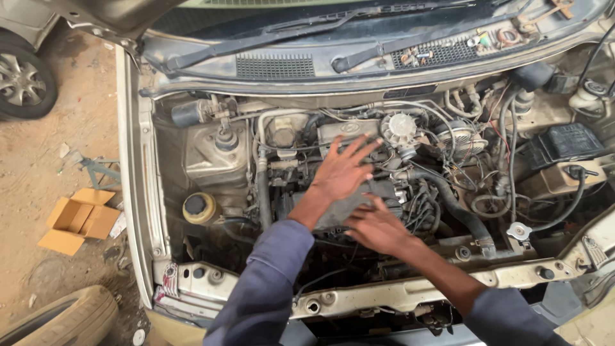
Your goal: The person works on a car engine with the hood open, using a wrench to tighten bolts on the engine block. They manipulate hoses and wires around the engine, occasionally adjusting their grip and position to reach different components.
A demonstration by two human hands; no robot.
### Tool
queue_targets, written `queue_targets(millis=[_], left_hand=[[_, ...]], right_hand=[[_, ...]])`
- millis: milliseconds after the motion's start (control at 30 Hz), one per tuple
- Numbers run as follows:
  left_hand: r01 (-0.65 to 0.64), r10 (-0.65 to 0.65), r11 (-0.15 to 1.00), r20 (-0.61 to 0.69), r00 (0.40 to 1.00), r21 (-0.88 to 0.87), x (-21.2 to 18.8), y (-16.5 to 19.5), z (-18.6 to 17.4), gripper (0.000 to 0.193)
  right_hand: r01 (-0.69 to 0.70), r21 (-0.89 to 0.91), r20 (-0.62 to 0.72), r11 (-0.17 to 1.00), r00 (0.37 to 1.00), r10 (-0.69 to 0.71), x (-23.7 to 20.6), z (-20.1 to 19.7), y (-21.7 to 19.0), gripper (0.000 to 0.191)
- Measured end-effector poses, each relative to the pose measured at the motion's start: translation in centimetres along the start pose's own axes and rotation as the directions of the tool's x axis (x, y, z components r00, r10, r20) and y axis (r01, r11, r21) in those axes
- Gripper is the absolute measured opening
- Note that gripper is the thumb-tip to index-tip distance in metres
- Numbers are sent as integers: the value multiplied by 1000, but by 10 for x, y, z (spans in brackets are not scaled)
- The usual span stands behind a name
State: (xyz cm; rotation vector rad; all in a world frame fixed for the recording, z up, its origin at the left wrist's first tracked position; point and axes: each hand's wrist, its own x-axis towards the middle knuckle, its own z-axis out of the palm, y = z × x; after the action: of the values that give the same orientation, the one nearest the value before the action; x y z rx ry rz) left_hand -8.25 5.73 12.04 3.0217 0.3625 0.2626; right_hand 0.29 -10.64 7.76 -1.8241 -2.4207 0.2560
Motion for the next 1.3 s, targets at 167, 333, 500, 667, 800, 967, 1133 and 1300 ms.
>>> queue_targets(millis=[167,333,500,667,800,967,1133,1300], left_hand=[[141,-141,990,-5,990,16,-34,-8,10,28],[394,-334,891,265,905,-226,-48,11,33,34],[379,-205,579,322,924,-722,-41,58,65,60],[-39,458,574,282,843,-818,-41,85,59,55],[167,586,287,311,748,-943,-42,48,6,39],[-51,68,806,6,998,-590,-11,38,-31,35],[23,-6,990,119,993,-139,1,34,-18,26],[67,-68,998,117,991,15,-13,4,-4,36]], right_hand=[[-328,122,-88,937,936,340,-23,0,54,41],[-419,515,-157,748,811,563,21,-7,96,51],[-523,460,13,718,812,583,85,-16,80,53],[-211,20,53,977,976,210,93,-4,53,33],[-69,-59,-86,996,994,63,74,28,36,41],[-105,222,-413,969,890,192,51,51,18,43],[-240,-5,-78,971,968,239,34,33,-13,32],[-165,-63,-227,984,963,147,-2,5,-22,27]])
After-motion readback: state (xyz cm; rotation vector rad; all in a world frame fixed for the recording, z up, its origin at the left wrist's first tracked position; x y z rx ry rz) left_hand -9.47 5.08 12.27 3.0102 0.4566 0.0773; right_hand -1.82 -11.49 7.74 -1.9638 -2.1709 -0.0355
